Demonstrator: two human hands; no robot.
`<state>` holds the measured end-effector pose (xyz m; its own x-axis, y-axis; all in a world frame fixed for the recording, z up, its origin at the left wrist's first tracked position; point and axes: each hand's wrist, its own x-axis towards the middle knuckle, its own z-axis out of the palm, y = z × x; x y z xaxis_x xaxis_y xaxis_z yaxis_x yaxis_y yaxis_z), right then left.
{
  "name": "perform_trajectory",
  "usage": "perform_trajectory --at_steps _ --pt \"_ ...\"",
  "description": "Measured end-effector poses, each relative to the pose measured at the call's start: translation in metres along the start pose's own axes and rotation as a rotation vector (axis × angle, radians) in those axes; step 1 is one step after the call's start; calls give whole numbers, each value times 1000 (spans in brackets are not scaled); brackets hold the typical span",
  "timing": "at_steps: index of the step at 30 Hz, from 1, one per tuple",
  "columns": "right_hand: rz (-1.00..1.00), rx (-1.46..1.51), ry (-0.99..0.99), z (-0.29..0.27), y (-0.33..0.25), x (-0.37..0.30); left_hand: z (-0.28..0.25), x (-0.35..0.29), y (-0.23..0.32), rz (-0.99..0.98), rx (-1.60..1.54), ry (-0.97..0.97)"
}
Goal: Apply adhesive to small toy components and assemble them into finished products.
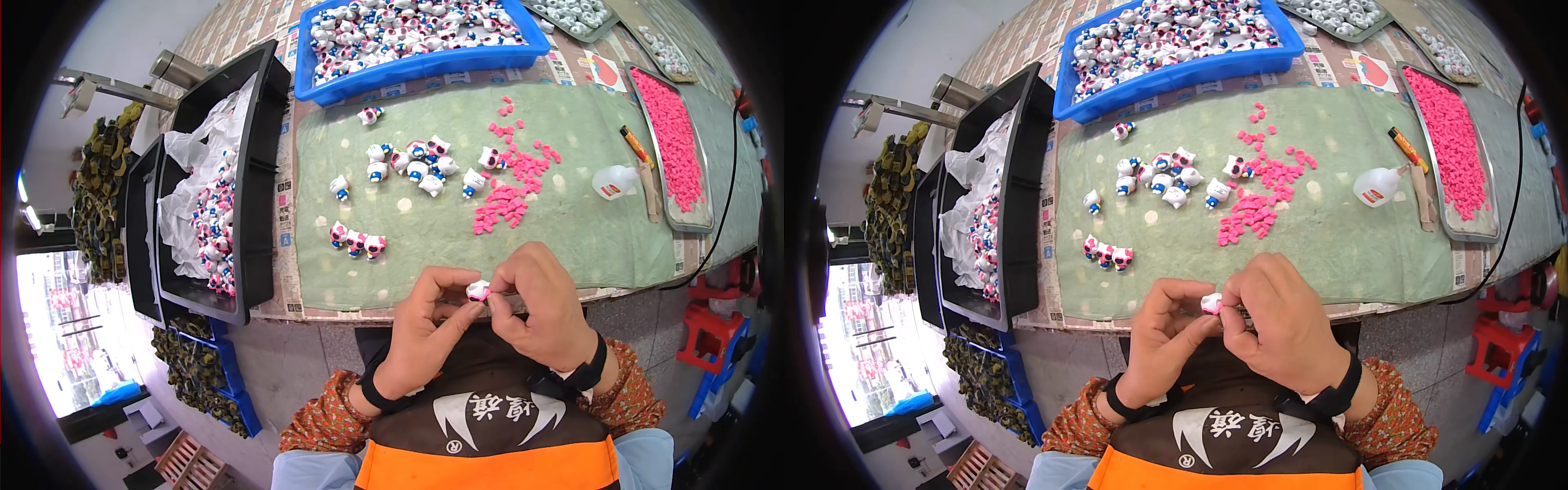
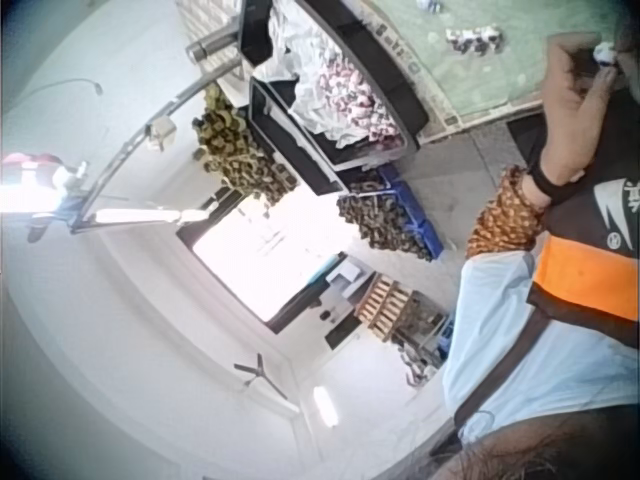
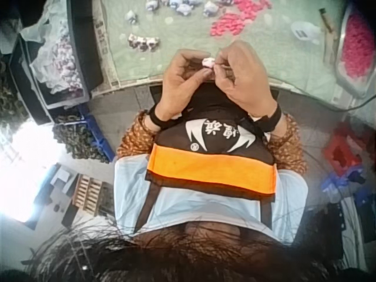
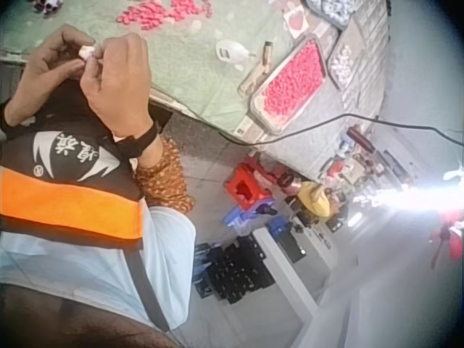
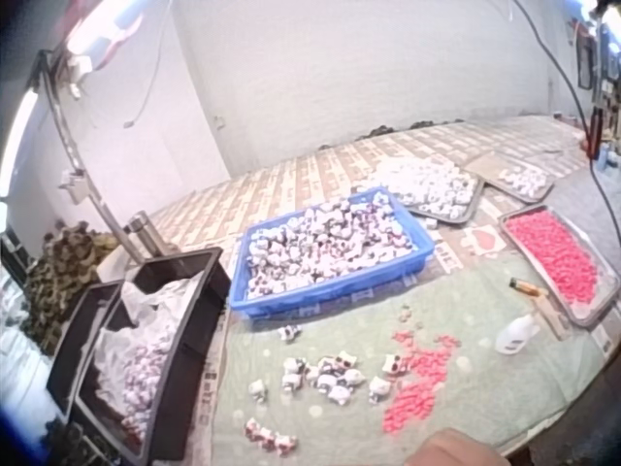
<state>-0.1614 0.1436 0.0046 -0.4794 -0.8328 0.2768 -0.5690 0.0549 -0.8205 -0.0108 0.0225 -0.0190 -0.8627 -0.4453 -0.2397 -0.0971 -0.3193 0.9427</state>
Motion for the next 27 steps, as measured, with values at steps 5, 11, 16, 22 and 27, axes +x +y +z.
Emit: perform_trajectory --at_steps 5,11,16,22,27 --pt "2 3 -17 -1 -1 -3 0 -1 -1 15 8 -7" --pt "480 422 -100 -12 0 -8 -2 -4 -4 16 102 -15" --pt "484 380 -103 -10 -3 -8 -1 -4 0 91 238 -26" --pt "319 218 -42 -2 -6 -12 0 -2 1 129 332 -23" --pt "580 497 -168 -16 0 -7 -4 0 -1 -51 -6 -91"
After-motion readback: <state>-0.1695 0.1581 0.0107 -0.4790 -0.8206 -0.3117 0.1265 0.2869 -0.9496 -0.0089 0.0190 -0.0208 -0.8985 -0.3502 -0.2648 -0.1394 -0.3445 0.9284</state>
